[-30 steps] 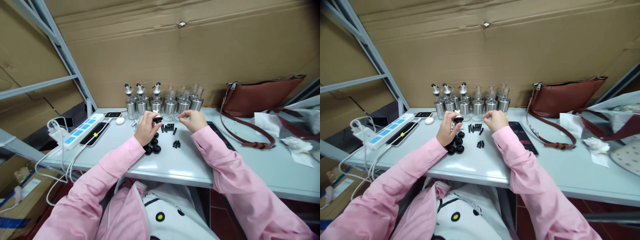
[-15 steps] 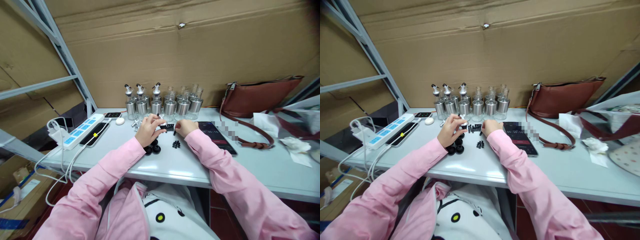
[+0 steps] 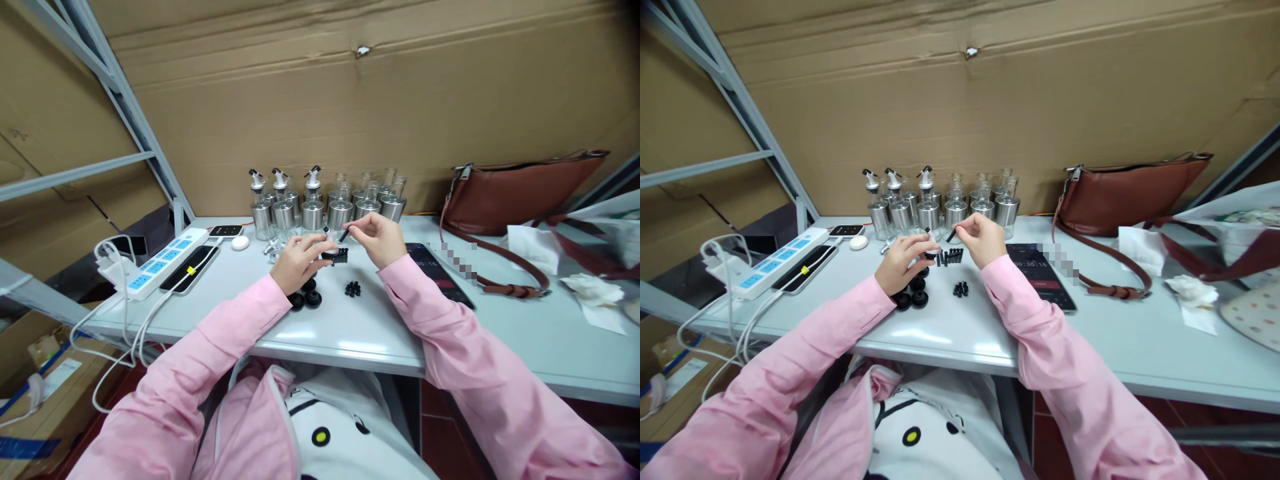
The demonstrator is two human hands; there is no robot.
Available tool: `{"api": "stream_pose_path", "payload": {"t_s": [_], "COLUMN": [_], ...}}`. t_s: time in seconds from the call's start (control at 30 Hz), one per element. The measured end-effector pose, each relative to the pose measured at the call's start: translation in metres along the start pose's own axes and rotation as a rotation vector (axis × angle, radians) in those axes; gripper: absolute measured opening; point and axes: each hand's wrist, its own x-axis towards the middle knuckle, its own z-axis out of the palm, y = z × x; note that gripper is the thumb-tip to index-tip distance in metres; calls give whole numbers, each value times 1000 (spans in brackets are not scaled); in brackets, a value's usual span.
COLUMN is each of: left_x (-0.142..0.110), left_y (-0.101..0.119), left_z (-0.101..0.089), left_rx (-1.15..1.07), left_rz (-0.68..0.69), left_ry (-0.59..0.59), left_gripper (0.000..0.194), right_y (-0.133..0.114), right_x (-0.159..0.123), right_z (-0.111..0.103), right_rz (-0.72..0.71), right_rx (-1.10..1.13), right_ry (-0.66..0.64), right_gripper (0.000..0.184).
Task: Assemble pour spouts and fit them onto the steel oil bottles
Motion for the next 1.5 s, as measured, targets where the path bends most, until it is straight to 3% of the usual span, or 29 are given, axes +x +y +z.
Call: {"api": "stream_pose_path", "payload": {"t_s": [0.13, 0.33, 0.73, 1.13, 1.5], "left_x": [0, -1, -2, 0, 0], "left_y": [1, 1, 5, 2, 3], "left_z": [1, 4, 3, 5, 5], "left_rx": [-27, -66, -177, -162, -125], "left_rz": [-11, -34, -47, -1, 11], "left_ry": [6, -7, -62, -47, -53], "left_gripper": [29, 26, 25, 34, 34], "right_y": [-7, -14, -17, -21, -24], "right_x": [-4, -7, -6, -9, -11], "right_z": [3, 2, 0, -1, 2], "right_rz": [-78, -101, -59, -32, -30], "right_rx": [196, 298, 396, 364, 368], "right_ry": [0, -23, -31, -63, -74], "right_gripper": [12, 16, 24, 14, 16]}}
